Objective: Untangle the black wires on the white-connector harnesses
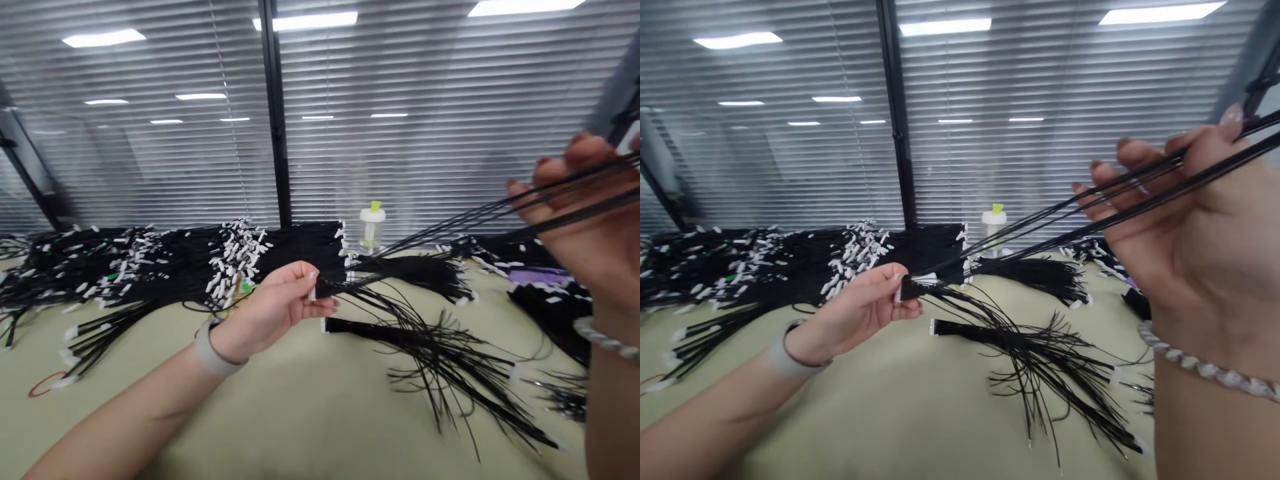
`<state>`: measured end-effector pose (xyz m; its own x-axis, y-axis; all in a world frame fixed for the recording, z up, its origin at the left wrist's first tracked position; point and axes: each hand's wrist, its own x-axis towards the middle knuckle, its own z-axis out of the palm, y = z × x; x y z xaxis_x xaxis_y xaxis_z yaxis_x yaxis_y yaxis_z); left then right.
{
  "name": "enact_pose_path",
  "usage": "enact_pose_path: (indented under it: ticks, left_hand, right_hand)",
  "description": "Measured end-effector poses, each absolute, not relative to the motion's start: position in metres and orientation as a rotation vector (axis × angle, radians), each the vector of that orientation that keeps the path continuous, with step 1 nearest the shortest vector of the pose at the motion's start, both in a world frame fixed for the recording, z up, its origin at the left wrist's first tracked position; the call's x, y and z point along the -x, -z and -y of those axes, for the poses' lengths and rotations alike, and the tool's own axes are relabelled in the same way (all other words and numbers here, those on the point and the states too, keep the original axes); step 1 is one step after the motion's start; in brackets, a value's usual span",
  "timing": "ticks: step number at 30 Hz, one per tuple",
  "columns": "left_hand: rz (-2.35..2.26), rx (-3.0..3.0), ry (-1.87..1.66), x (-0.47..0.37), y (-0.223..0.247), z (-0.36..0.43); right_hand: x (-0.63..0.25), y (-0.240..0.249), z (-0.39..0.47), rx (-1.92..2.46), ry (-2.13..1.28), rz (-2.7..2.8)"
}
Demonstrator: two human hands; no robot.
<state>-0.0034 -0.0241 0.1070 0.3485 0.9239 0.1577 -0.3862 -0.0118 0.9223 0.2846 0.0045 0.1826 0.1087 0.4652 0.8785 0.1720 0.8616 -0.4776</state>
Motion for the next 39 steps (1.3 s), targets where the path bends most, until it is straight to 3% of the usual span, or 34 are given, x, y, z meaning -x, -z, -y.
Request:
enact_pose_path:
  ticks: [3,8,14,16,20,23,27,31,39]
  left_hand:
    - [-0.555,-1.057,-1.097,0.001,-0.095,0.029]
    - [-0.598,-1.25,-1.151,-0.007,-0.097,0.043]
    - [-1.102,-1.927,-1.478,-0.018,-0.134,0.044]
    - [-1.169,-2.121,-1.408,-0.022,-0.144,0.042]
    - [-1.223,-2.397,-0.898,-0.032,-0.151,0.041]
    - [-1.134,-2.407,-0.791,-0.041,-0.147,0.036]
    - [-1.108,-2.129,-0.886,-0.045,-0.142,0.026]
    - [-1.115,-1.833,-1.258,-0.042,-0.143,0.019]
    - [-1.178,-2.129,-1.326,-0.056,-0.131,0.019]
  right_hand:
    - [-0.266,-0.187,-0.002,0.415,-0.803,1.117]
    - [-0.252,-0.184,-0.018,0.404,-0.953,0.9]
    - [-0.251,-0.167,-0.022,0.409,-1.088,1.524]
    - [-0.245,-0.161,-0.014,0.411,-1.058,1.699]
    - [-0.227,-0.155,0.005,0.494,-0.907,2.028]
    - [-0.216,-0.154,0.012,0.679,-0.678,2.268]
    - [-0.212,-0.151,0.005,0.793,-0.558,2.29]
    - [-0.212,-0.145,-0.008,0.761,-0.471,2.057]
    - [-0.215,-0.143,-0.017,0.738,-0.462,1.919]
